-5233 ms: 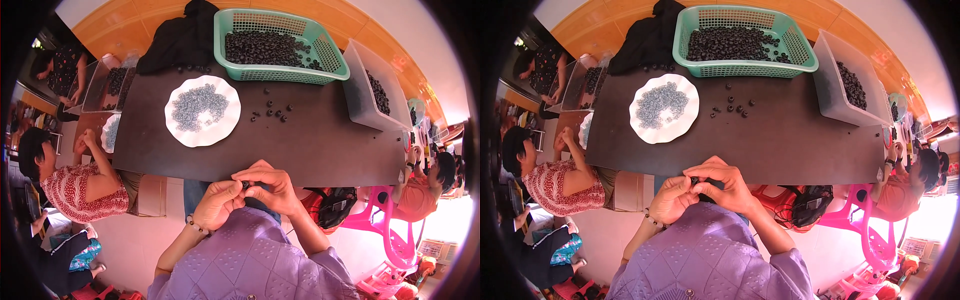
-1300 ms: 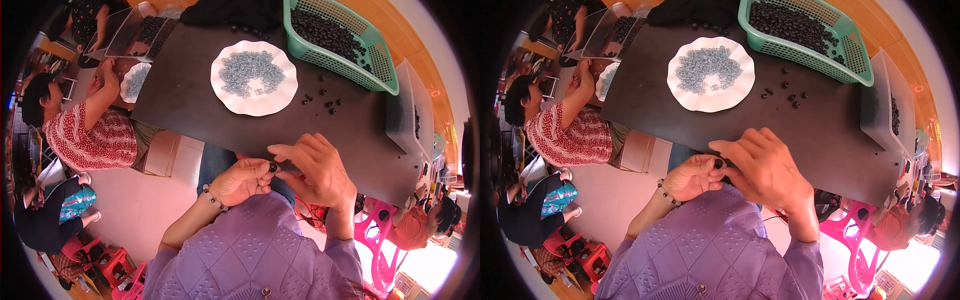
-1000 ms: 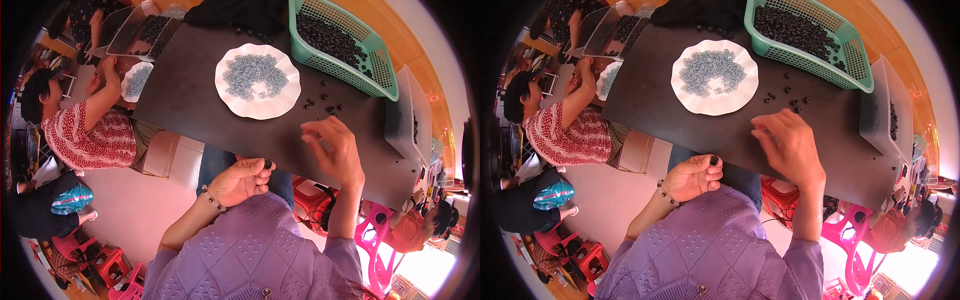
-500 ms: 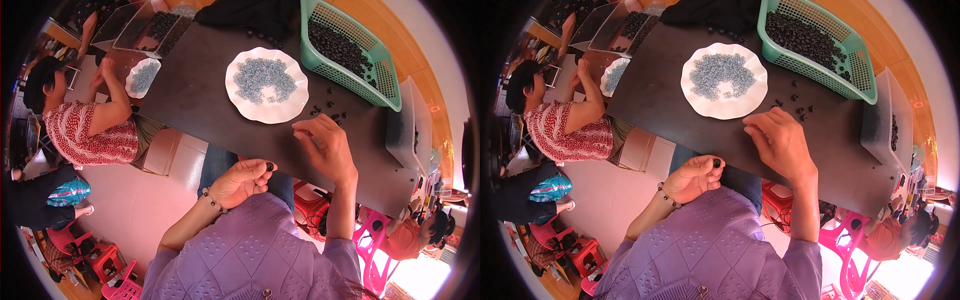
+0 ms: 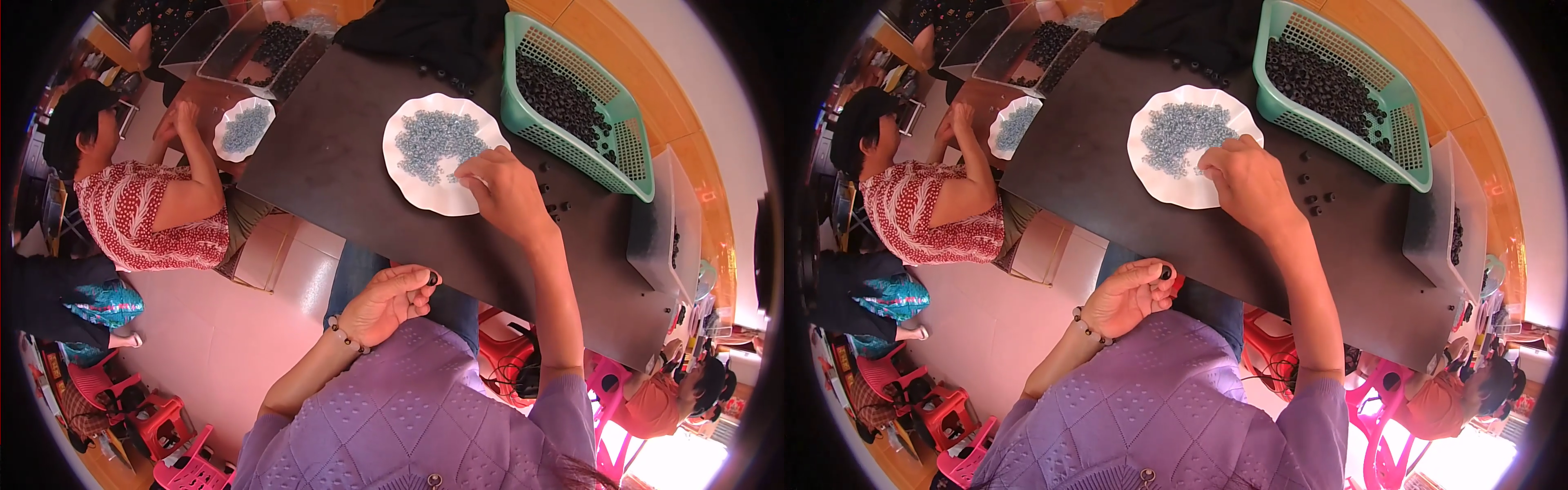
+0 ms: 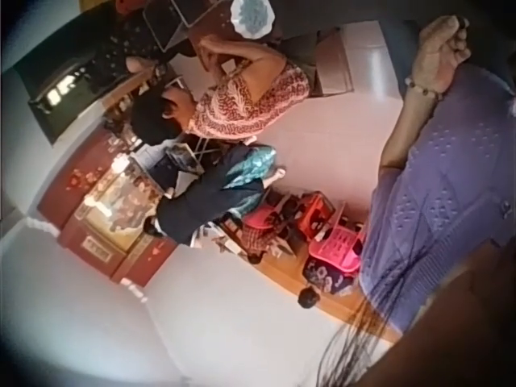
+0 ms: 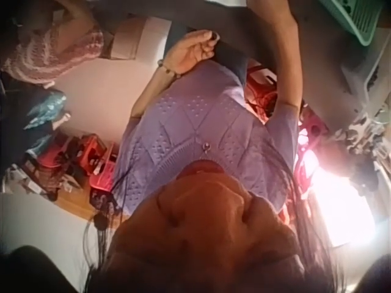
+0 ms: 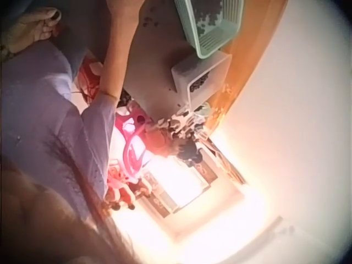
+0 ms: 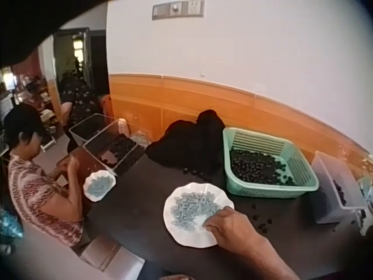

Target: Sorting and inspecting small black items, such as seeds or electronic components, at a manual workstation.

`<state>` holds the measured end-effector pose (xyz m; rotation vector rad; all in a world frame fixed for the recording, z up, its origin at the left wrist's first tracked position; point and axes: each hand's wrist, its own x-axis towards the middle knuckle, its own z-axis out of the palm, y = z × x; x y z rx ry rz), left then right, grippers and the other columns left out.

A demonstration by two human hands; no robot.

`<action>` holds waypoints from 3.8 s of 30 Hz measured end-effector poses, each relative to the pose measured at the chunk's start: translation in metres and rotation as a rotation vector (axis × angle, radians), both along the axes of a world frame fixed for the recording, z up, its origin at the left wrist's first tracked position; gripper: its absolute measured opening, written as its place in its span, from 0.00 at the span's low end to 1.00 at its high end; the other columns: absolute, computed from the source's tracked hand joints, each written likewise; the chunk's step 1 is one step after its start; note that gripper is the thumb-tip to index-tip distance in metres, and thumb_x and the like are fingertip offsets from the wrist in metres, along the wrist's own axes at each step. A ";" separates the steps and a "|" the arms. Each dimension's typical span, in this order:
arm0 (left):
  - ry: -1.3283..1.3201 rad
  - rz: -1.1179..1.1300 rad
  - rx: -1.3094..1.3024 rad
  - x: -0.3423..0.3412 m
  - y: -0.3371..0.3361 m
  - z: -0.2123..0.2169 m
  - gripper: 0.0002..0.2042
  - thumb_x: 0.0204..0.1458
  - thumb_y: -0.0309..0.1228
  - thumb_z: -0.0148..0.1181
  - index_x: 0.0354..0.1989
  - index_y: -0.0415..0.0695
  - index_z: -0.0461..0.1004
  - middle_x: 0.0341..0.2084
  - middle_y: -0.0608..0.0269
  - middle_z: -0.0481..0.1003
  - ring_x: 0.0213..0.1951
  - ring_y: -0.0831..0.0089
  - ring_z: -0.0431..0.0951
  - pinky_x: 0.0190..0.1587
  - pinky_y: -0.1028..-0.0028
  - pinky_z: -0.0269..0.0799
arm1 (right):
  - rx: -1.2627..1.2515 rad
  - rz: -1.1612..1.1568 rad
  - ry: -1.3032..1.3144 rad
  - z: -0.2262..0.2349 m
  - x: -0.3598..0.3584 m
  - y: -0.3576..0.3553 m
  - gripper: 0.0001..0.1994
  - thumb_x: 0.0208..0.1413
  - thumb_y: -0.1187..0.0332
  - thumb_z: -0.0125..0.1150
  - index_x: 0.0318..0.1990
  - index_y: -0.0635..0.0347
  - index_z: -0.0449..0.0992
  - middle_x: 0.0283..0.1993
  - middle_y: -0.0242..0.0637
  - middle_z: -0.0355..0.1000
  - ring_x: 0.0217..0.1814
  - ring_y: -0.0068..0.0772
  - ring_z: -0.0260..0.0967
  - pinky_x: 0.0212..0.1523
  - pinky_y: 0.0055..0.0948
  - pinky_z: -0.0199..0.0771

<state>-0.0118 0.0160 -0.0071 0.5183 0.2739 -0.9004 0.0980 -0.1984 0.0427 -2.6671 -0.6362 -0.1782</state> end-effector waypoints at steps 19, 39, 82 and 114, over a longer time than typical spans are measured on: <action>0.032 0.060 0.006 0.001 0.002 -0.004 0.10 0.56 0.34 0.56 0.38 0.39 0.75 0.26 0.70 0.71 0.29 0.82 0.69 0.36 0.80 0.67 | -0.091 -0.029 -0.025 -0.027 0.023 0.020 0.03 0.44 0.71 0.60 0.28 0.57 0.77 0.27 0.35 0.73 0.36 0.42 0.69 0.36 0.38 0.70; -0.159 0.296 0.005 0.020 -0.023 0.021 0.12 0.58 0.32 0.55 0.47 0.40 0.72 0.45 0.56 0.75 0.47 0.71 0.76 0.54 0.70 0.71 | 0.201 0.085 -0.195 0.044 -0.062 0.013 0.06 0.37 0.76 0.64 0.26 0.59 0.73 0.27 0.34 0.70 0.30 0.37 0.64 0.31 0.32 0.64; -0.247 0.060 0.176 -0.005 -0.034 0.014 0.13 0.55 0.33 0.58 0.44 0.36 0.74 0.36 0.55 0.78 0.36 0.71 0.79 0.43 0.73 0.76 | 0.042 0.164 0.025 0.049 -0.103 -0.010 0.05 0.43 0.66 0.63 0.24 0.55 0.73 0.23 0.30 0.68 0.27 0.37 0.63 0.29 0.31 0.61; -0.163 -0.241 -0.032 -0.006 -0.034 0.002 0.14 0.58 0.32 0.54 0.45 0.33 0.72 0.37 0.55 0.76 0.39 0.70 0.77 0.46 0.68 0.76 | 0.679 0.154 0.328 0.020 -0.115 -0.025 0.09 0.37 0.77 0.66 0.30 0.62 0.79 0.35 0.37 0.74 0.37 0.35 0.68 0.41 0.31 0.66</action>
